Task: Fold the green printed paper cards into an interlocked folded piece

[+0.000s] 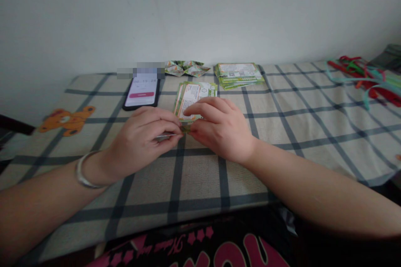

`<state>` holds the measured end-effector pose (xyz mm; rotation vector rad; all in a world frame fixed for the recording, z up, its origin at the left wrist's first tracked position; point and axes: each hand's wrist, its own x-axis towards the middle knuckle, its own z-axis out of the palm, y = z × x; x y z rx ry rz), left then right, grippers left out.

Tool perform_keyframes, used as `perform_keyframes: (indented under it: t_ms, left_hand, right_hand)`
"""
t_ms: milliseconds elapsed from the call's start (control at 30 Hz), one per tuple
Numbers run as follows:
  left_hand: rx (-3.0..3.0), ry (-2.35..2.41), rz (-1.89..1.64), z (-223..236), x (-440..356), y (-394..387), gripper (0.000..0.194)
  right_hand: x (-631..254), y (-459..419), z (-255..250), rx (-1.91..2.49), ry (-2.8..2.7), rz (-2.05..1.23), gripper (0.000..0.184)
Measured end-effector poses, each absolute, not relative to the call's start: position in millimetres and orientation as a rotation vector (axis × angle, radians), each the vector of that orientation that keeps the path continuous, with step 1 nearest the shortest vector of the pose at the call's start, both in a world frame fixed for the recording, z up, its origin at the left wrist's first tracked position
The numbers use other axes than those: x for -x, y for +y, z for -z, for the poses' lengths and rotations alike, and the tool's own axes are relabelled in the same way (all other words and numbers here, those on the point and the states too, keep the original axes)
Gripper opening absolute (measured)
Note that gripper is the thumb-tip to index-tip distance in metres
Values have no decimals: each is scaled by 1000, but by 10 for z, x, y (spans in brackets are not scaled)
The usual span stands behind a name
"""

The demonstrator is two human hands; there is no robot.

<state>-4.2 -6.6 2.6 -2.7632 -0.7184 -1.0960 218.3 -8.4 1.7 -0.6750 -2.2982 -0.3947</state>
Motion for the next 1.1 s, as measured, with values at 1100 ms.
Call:
perform_keyframes:
  t_ms: [1100]
  left_hand:
    - [2776,-884,983,70,68,-18,12]
  right_hand:
    - [-2156,-42,32,840,-2321,-46,6]
